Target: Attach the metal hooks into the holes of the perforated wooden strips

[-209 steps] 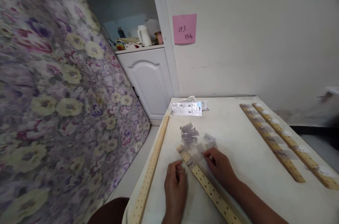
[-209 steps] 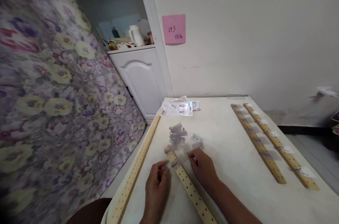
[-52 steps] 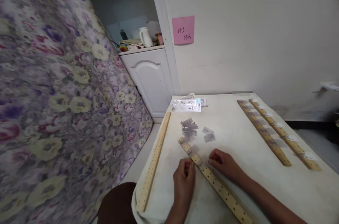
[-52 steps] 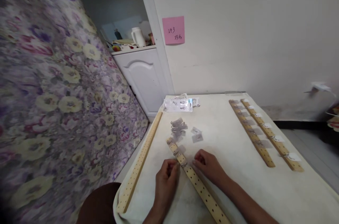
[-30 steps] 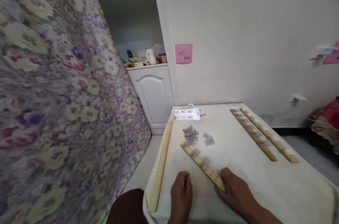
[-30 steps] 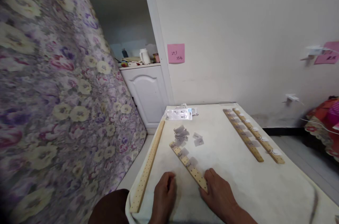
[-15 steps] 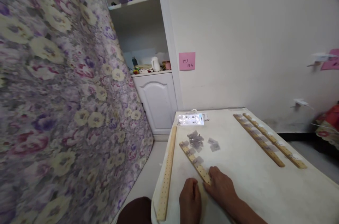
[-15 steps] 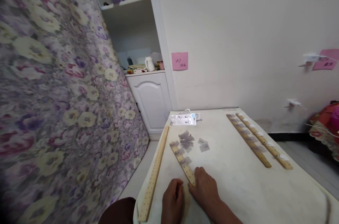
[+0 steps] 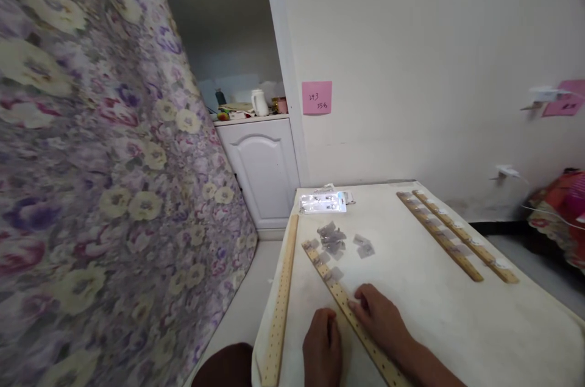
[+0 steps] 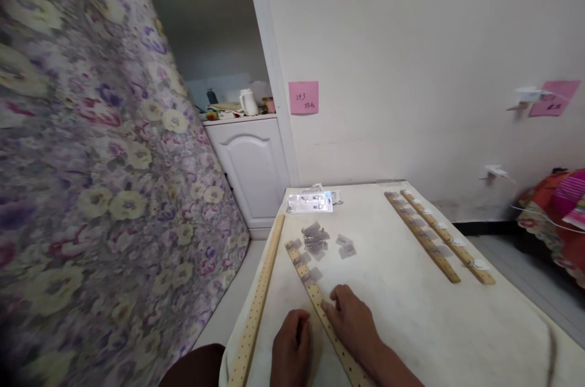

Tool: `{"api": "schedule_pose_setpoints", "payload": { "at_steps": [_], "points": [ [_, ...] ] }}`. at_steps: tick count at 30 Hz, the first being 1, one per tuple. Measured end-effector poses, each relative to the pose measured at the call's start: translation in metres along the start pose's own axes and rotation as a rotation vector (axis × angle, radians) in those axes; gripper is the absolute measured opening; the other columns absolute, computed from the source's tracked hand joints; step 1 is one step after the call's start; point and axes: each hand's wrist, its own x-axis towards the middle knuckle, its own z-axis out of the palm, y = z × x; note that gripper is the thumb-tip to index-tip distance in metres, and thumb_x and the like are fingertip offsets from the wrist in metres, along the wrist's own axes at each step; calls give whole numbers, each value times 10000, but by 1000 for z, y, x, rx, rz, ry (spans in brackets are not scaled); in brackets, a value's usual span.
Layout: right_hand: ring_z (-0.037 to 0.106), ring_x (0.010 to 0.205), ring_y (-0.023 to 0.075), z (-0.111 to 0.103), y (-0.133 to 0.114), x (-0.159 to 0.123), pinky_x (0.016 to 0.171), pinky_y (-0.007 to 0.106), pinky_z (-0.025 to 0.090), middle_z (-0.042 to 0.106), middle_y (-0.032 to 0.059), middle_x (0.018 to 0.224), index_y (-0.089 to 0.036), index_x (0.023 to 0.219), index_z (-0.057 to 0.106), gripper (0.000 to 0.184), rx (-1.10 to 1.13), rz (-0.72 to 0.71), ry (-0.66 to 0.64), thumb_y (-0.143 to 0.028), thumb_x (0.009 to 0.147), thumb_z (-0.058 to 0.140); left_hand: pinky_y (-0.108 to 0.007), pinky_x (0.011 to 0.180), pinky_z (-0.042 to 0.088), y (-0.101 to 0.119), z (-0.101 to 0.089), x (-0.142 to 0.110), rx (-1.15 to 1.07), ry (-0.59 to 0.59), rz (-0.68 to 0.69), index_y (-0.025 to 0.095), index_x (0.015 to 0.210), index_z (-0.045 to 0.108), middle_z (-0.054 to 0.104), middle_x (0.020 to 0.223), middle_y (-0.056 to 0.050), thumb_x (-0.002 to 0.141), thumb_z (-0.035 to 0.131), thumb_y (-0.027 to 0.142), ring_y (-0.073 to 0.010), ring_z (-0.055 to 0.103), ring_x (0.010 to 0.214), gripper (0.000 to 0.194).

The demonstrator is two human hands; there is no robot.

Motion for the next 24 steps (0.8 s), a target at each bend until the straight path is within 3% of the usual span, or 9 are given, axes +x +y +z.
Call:
{"api": "schedule_pose_setpoints", "payload": {
  "at_steps": [4, 7, 10, 12, 17, 21, 24],
  "points": [
    [560, 681, 173, -20, 38, 34, 644, 269, 407, 585, 11, 722, -200, 764, 532, 186, 100, -9, 136, -314, 847, 411, -279, 694, 442, 4, -1, 2, 21, 1, -11, 206, 831, 573, 632, 770, -35, 859, 426, 334, -193, 590, 741, 197],
    [564, 703, 179, -31, 63, 66, 679, 282, 418, 593, 21, 765, -185, 847, 567, 198, 124, 77, 245, -320, 827, 424, -276, 700, 447, -2, 2, 5, 25, -17, -18, 205, 840, 575, 633, 778, -40, 867, 424, 363, -192, 591, 748, 221],
    [571, 741, 187, -33, 75, 93, 695, 284, 415, 597, 26, 788, -175, 920, 587, 238, 122, 118, 274, -334, 799, 457, -261, 670, 448, -12, 8, 7, 23, -29, -10, 208, 832, 579, 625, 752, -37, 865, 426, 403, -187, 587, 724, 250],
    [566, 723, 183, -31, 78, 104, 668, 274, 403, 594, 20, 762, -179, 869, 599, 217, 123, 141, 280, -336, 780, 478, -249, 641, 442, -19, 12, 8, 32, 6, 1, 208, 811, 585, 615, 734, -37, 857, 432, 423, -183, 581, 702, 267],
    [530, 625, 157, -26, 82, 110, 576, 243, 353, 574, -9, 667, -194, 675, 555, 144, 165, 167, 259, -323, 733, 526, -235, 617, 432, -17, 16, 8, 53, 35, 5, 203, 782, 579, 591, 698, -26, 860, 414, 432, -166, 566, 659, 293],
    [512, 599, 146, -33, 84, 101, 555, 233, 372, 540, -22, 631, -197, 690, 538, 148, 249, 130, 224, -323, 762, 508, -231, 627, 435, -5, 10, 7, 35, 13, -23, 194, 808, 588, 609, 726, -34, 866, 412, 429, -166, 570, 686, 299],
    [474, 580, 134, -39, 76, 90, 557, 240, 386, 509, -13, 679, -194, 735, 520, 111, 309, 19, 299, -290, 787, 504, -230, 627, 434, 6, 6, 5, -8, 2, -27, 191, 805, 609, 609, 721, -30, 863, 430, 438, -162, 562, 679, 310]
  ]
}}
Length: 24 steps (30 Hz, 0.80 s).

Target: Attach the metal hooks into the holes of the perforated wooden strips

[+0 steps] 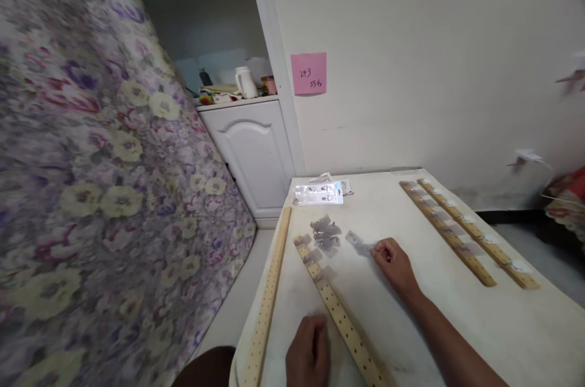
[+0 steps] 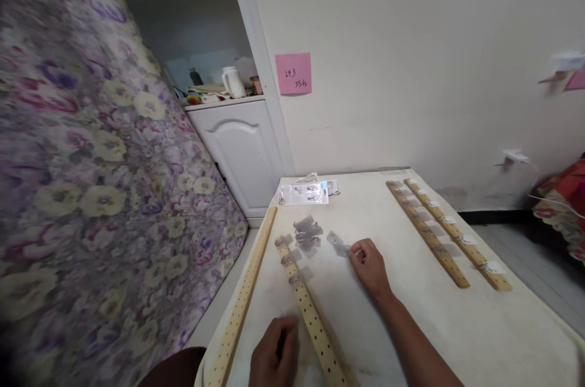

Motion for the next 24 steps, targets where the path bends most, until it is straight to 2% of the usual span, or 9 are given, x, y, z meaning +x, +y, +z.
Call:
{"api": "schedule_pose_setpoints", "payload": {
  "at_steps": [2, 4, 6, 8, 10, 12, 17, 22, 24],
  "points": [
    [452, 576, 125, 0, -11, -9, 565, 248, 390, 511, 4, 748, -196, 751, 501, 64, 49, -151, 48, -239, 798, 508, -227, 622, 433, 9, 2, -2, -66, -13, -16, 189, 789, 620, 613, 705, -24, 853, 456, 449, -159, 560, 665, 314],
    [461, 594, 119, 4, -23, -21, 572, 249, 399, 532, 29, 835, -199, 776, 490, 35, 99, -299, 26, -190, 805, 506, -228, 625, 443, 21, 7, -2, -174, -28, -67, 183, 827, 631, 638, 722, -25, 836, 490, 462, -160, 573, 671, 312],
    [490, 630, 122, 11, -34, -34, 568, 239, 410, 544, 41, 877, -202, 819, 496, 62, 154, -418, -53, -143, 806, 503, -242, 670, 469, 35, 14, 0, -310, -35, -140, 176, 964, 625, 676, 809, -41, 816, 524, 472, -176, 606, 735, 347],
    [516, 654, 121, 16, -41, -46, 555, 223, 416, 555, 38, 873, -210, 841, 505, 124, 183, -541, -137, -96, 793, 505, -272, 795, 477, 50, 19, 4, -412, -25, -213, 170, 1110, 581, 685, 968, -67, 805, 547, 467, -203, 623, 896, 427],
    [539, 675, 120, 19, -46, -54, 570, 219, 433, 568, 33, 869, -216, 862, 517, 168, 188, -653, -196, -69, 782, 515, -305, 902, 449, 63, 21, 10, -454, -49, -261, 164, 1147, 568, 658, 1098, -87, 816, 541, 458, -223, 592, 1029, 444],
    [561, 721, 127, 20, -50, -59, 623, 233, 461, 580, 34, 872, -218, 876, 529, 182, 183, -727, -224, -62, 782, 523, -331, 938, 432, 73, 20, 16, -472, -98, -253, 159, 1123, 587, 645, 1131, -92, 825, 532, 447, -236, 574, 1065, 419],
    [570, 850, 157, 13, -59, -59, 736, 273, 481, 601, 55, 906, -205, 894, 554, 166, 150, -785, -276, -74, 796, 524, -331, 933, 433, 75, 20, 22, -475, -39, -277, 161, 1052, 624, 668, 1066, -77, 825, 527, 443, -230, 578, 1042, 375],
    [563, 854, 171, 6, -64, -58, 729, 288, 468, 605, 58, 921, -205, 934, 574, 190, 190, -766, -419, -88, 799, 508, -280, 688, 491, 53, 21, 24, -553, -32, -354, 146, 822, 629, 685, 785, -56, 774, 570, 510, -197, 627, 771, 372],
    [554, 772, 157, 5, -62, -56, 659, 270, 454, 587, 47, 858, -199, 915, 569, 160, 301, -665, -380, -107, 805, 498, -254, 582, 468, 48, 21, 24, -618, -77, -407, 148, 788, 599, 665, 692, -36, 780, 556, 524, -161, 609, 629, 379]
  ]
}}
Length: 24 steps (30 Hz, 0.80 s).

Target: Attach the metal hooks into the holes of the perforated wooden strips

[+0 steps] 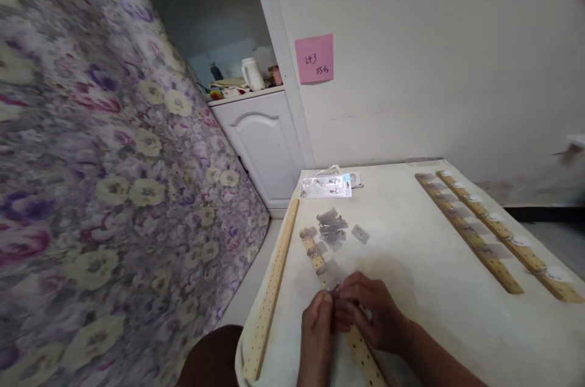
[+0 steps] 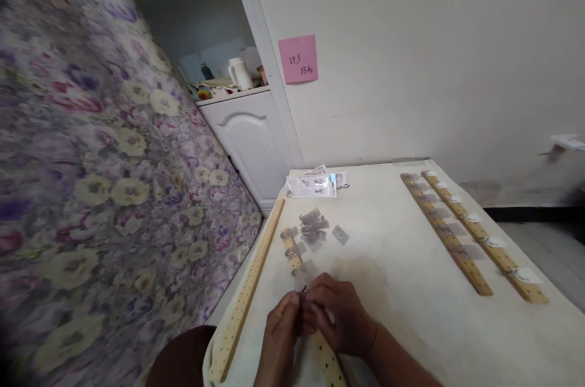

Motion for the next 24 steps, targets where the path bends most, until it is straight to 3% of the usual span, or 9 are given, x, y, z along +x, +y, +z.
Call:
{"api": "schedule_pose_setpoints", "payload": {
  "at_steps": [3, 7, 14, 20, 24],
  "points": [
    [491, 620, 128, 1, 9, 1, 553, 248, 395, 534, 11, 727, -190, 839, 567, 75, 129, 255, 173, -178, 838, 493, -216, 486, 412, -1, -2, -2, -55, -72, -65, 149, 797, 563, 662, 675, -33, 818, 511, 516, -122, 578, 521, 372],
    [452, 560, 106, 6, 19, 3, 528, 232, 361, 529, -19, 658, -177, 872, 591, 108, 358, 531, 64, -256, 836, 526, -196, 429, 372, -2, 0, -5, 12, -152, -62, 147, 749, 537, 654, 639, -33, 816, 518, 512, -104, 553, 458, 372],
    [446, 553, 82, 13, 22, 2, 521, 207, 343, 518, -42, 630, -161, 853, 592, 196, 589, 604, -23, -300, 734, 661, -220, 494, 429, -7, 2, -6, -97, -154, -105, 122, 854, 583, 660, 713, -47, 788, 564, 497, -125, 604, 538, 381],
    [358, 435, 47, 13, 26, 3, 414, 180, 288, 446, -72, 538, -177, 696, 516, 214, 613, 675, 5, -353, 733, 633, -227, 514, 434, -7, 2, -5, -211, -150, -152, 125, 960, 556, 657, 722, -46, 766, 596, 486, -133, 614, 561, 412],
    [327, 371, 33, 14, 28, 3, 358, 171, 255, 429, -92, 513, -187, 736, 495, 215, 634, 729, -4, -364, 716, 617, -226, 527, 432, -12, -4, -3, -210, -130, -119, 126, 1031, 517, 664, 732, -50, 777, 595, 452, -132, 614, 572, 420]
  ]
}}
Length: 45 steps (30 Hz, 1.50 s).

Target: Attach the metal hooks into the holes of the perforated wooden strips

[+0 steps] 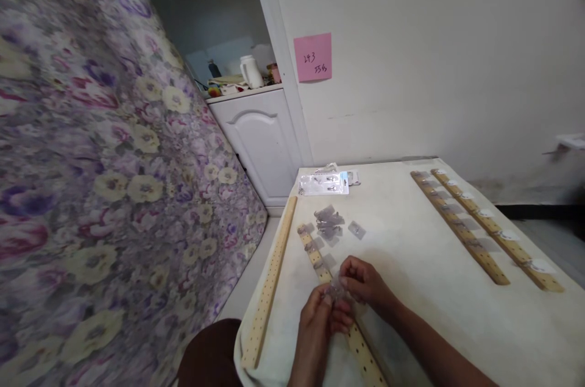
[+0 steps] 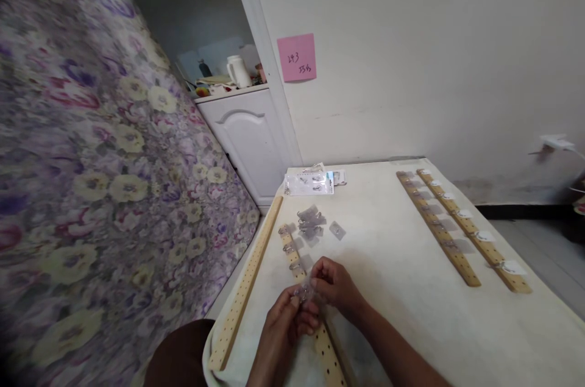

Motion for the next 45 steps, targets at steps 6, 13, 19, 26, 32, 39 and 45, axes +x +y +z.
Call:
{"api": "schedule_pose_setpoints", "payload": {
  "at_steps": [6, 13, 19, 26, 32, 39, 45],
  "points": [
    [347, 341, 26, -3, 7, 0, 325, 162, 273, 435, -104, 543, -169, 875, 532, 207, -8, 24, -49, -303, 726, 582, -243, 550, 432, -7, -13, -1, 118, 55, 62, 122, 1120, 472, 654, 753, -51, 832, 523, 445, -133, 604, 586, 436],
    [385, 304, 42, -3, 20, 5, 305, 164, 293, 451, -118, 502, -180, 858, 491, 185, -89, 106, -3, -282, 718, 555, -257, 613, 443, -7, -25, -2, 483, 256, 286, 164, 1074, 542, 599, 697, 6, 787, 568, 445, -141, 559, 617, 403],
    [407, 326, 50, 0, 22, 5, 312, 169, 344, 453, -114, 518, -186, 860, 492, 155, -156, 139, 41, -241, 723, 538, -251, 612, 438, -1, -28, -2, 793, 315, 413, 195, 957, 630, 569, 721, -3, 797, 570, 399, -153, 523, 640, 266],
    [443, 420, 69, 1, 23, 6, 333, 158, 335, 471, -78, 582, -187, 855, 534, 141, -252, 151, 74, -190, 714, 540, -282, 744, 476, -5, -35, -7, 855, 167, 505, 210, 989, 651, 608, 883, -62, 881, 478, 292, -191, 576, 848, 220],
    [432, 420, 69, 1, 24, 5, 360, 169, 357, 480, -70, 582, -185, 871, 551, 131, -305, 138, 98, -188, 741, 537, -313, 810, 497, -22, -46, -13, 1023, 73, 642, 209, 1194, 565, 604, 999, -97, 885, 440, 172, -191, 572, 931, 335],
    [439, 446, 76, 1, 21, 4, 401, 180, 372, 496, -63, 586, -184, 868, 555, 134, -327, 132, 101, -169, 737, 528, -360, 793, 512, -23, -47, -12, 1165, 22, 734, 199, 1292, 484, 594, 1041, -129, 864, 409, 129, -213, 555, 946, 440],
    [457, 468, 87, -1, 23, 4, 448, 197, 376, 514, -56, 584, -192, 850, 569, 125, -380, 105, 110, -164, 739, 519, -391, 783, 508, -26, -47, -11, 1271, 26, 681, 189, 1293, 481, 596, 1015, -127, 850, 385, 119, -227, 543, 918, 459]
  ]
}}
